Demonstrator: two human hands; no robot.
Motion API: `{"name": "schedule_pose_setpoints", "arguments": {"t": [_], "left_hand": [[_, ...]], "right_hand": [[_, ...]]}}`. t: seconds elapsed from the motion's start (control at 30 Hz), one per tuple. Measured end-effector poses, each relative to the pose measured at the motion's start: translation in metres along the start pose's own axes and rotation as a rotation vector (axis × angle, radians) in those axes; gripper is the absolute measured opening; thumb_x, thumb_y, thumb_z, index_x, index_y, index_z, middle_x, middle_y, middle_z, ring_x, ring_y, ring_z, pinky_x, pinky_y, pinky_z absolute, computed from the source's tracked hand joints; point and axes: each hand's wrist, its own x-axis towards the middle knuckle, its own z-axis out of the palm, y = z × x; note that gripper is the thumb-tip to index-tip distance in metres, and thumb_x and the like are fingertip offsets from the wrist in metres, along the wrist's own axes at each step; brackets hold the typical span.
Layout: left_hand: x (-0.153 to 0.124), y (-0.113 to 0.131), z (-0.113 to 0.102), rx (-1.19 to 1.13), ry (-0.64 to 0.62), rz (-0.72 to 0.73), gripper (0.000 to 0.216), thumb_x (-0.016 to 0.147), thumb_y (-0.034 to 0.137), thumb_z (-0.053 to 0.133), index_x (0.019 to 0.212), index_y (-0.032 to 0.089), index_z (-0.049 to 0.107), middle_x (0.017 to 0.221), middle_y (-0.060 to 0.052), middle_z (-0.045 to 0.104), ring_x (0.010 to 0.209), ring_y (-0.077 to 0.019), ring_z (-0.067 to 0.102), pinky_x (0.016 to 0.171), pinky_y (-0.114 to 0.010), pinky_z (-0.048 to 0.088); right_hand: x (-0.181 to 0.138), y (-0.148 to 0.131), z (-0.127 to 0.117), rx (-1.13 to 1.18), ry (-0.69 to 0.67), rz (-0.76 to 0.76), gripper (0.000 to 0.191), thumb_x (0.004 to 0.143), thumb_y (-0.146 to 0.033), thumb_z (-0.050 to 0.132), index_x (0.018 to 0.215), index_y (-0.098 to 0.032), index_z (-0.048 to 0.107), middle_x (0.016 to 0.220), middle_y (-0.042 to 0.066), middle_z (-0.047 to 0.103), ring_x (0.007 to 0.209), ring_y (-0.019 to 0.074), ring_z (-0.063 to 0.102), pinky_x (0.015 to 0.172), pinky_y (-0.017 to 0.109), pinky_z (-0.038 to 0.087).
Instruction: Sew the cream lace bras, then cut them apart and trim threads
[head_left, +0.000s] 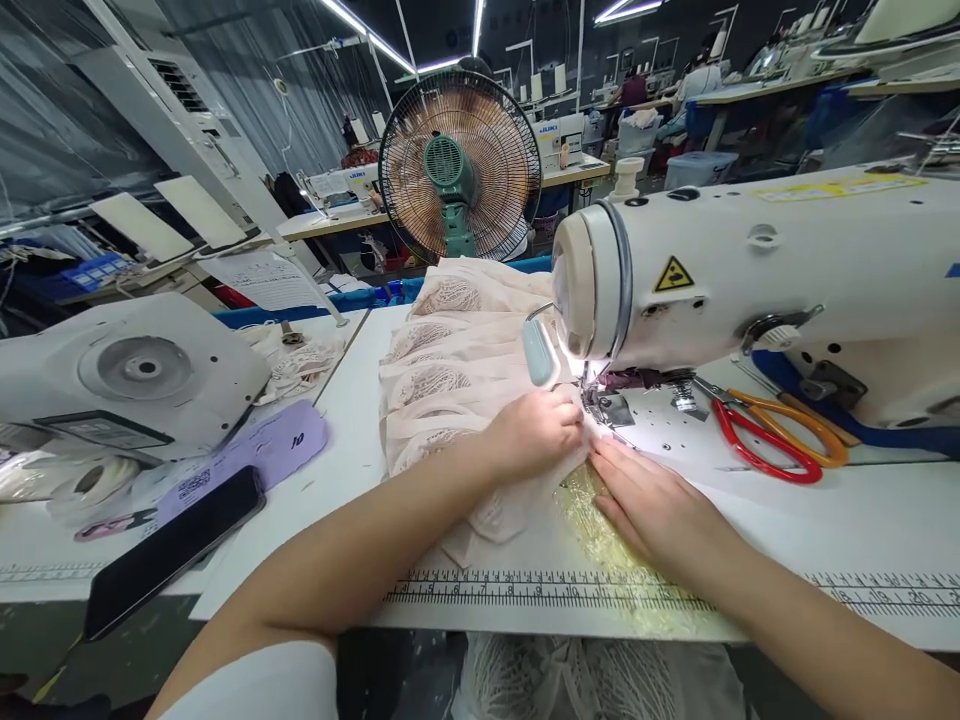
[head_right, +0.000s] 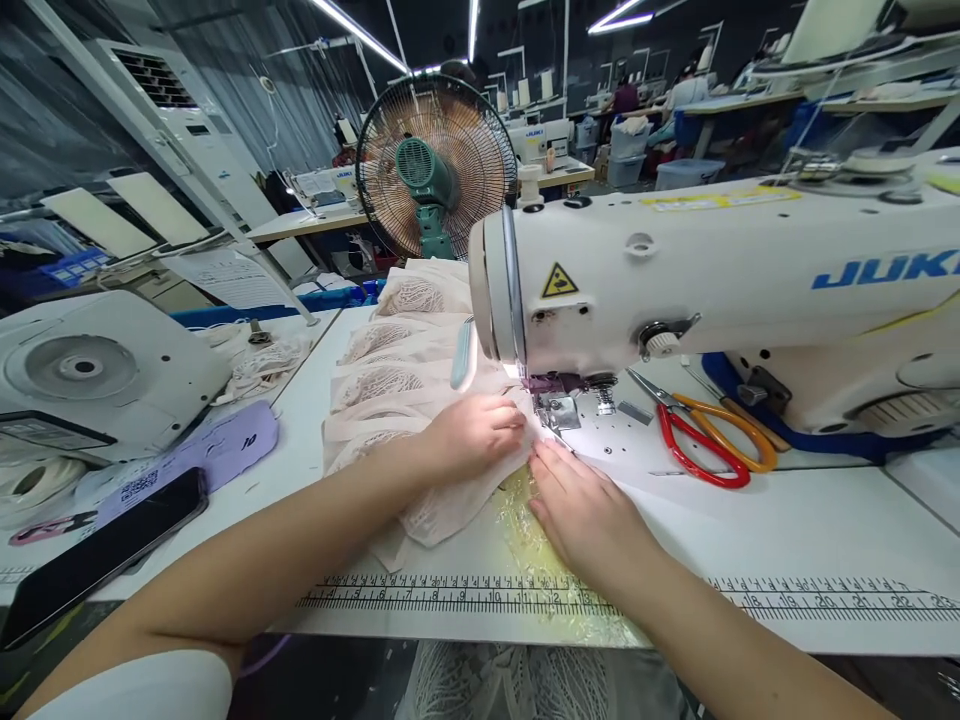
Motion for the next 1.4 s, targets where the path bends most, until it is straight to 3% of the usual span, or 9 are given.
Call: {"name": "schedule_pose_setpoints", "arguments": {"t": [0.1,0.2,0.7,0.93,1.1,1.17,1.27,1.33,1.4], "left_hand": [[-0.010,0.020,0.002,-0.043,0.036,0.050,0.026,0.090,0.025,0.043,0.096,0.009,0.062,0.097,-0.011,0.065,0.092,-0.0189,0.059,0.080,-0.031,0.049],[-0.019,0.025,0.005,0.043,0.053,0.062,0.027,0.092,0.019,0.040,0.111,0.009,0.056,0.110,-0.012,0.063,0.102,-0.0203,0.057,0.087,-0.034,0.046],[-0.010,-0.016,0.016,0.129,0.040,0.108,0.027,0.094,0.017,0.038,0.111,0.015,0.059,0.117,-0.005,0.063,0.110,-0.0188,0.053,0.087,-0.036,0.041],[-0.002,-0.027,0.019,0.106,-0.011,0.030,0.031,0.096,0.021,0.033,0.108,0.020,0.061,0.121,-0.004,0.059,0.115,-0.0199,0.049,0.094,-0.039,0.035],[0.008,-0.029,0.013,-0.003,-0.061,-0.227,0.032,0.094,0.032,0.034,0.113,0.024,0.059,0.120,-0.004,0.058,0.113,-0.0202,0.048,0.097,-0.037,0.035],[0.010,-0.022,0.003,0.005,-0.051,-0.328,0.032,0.093,0.033,0.036,0.116,0.023,0.057,0.122,-0.005,0.056,0.113,-0.0216,0.047,0.095,-0.037,0.037],[0.001,0.002,-0.021,0.107,-0.086,-0.346,0.027,0.091,0.022,0.038,0.108,0.020,0.060,0.120,-0.009,0.055,0.107,-0.0236,0.050,0.085,-0.036,0.042],[-0.016,0.026,-0.040,0.144,-0.182,-0.386,0.024,0.087,0.014,0.040,0.094,0.016,0.063,0.102,-0.010,0.061,0.091,-0.0230,0.057,0.073,-0.034,0.045],[-0.039,0.053,-0.054,0.109,-0.308,-0.491,0.023,0.087,0.018,0.040,0.084,0.015,0.063,0.080,-0.009,0.062,0.074,-0.0216,0.059,0.060,-0.031,0.046]], "right_hand": [[0.000,0.001,-0.001,0.030,-0.017,0.012,0.041,0.090,-0.021,0.032,0.119,-0.003,0.055,0.124,0.019,0.058,0.116,0.0269,0.053,0.093,0.043,0.050],[-0.001,0.002,-0.002,0.049,0.004,0.008,0.042,0.090,-0.022,0.032,0.120,-0.003,0.054,0.125,0.019,0.057,0.117,0.0269,0.052,0.093,0.044,0.050],[-0.010,0.009,-0.006,0.116,0.019,-0.055,0.038,0.090,-0.021,0.036,0.117,-0.004,0.056,0.125,0.018,0.058,0.116,0.0290,0.053,0.089,0.044,0.053],[-0.008,0.008,-0.009,0.099,0.050,-0.078,0.036,0.090,-0.019,0.035,0.111,-0.004,0.059,0.119,0.019,0.061,0.111,0.0288,0.057,0.087,0.043,0.055],[-0.001,0.010,-0.008,0.117,0.044,-0.062,0.035,0.089,-0.018,0.035,0.110,-0.005,0.060,0.118,0.018,0.062,0.110,0.0285,0.058,0.087,0.044,0.054],[-0.003,0.009,-0.012,0.156,0.072,-0.056,0.035,0.089,-0.019,0.035,0.109,-0.007,0.061,0.118,0.017,0.062,0.110,0.0282,0.058,0.088,0.044,0.053],[-0.028,0.000,-0.022,0.339,0.041,-0.005,0.034,0.090,-0.024,0.038,0.116,-0.015,0.059,0.123,0.012,0.060,0.113,0.0256,0.056,0.092,0.041,0.051],[-0.060,-0.008,-0.028,0.524,-0.094,0.112,0.035,0.089,-0.031,0.042,0.120,-0.026,0.058,0.123,0.006,0.061,0.114,0.0240,0.055,0.093,0.038,0.050],[-0.096,-0.015,-0.029,0.618,-0.233,0.216,0.030,0.085,-0.039,0.047,0.109,-0.035,0.065,0.105,0.001,0.069,0.105,0.0258,0.061,0.084,0.036,0.055]]}}
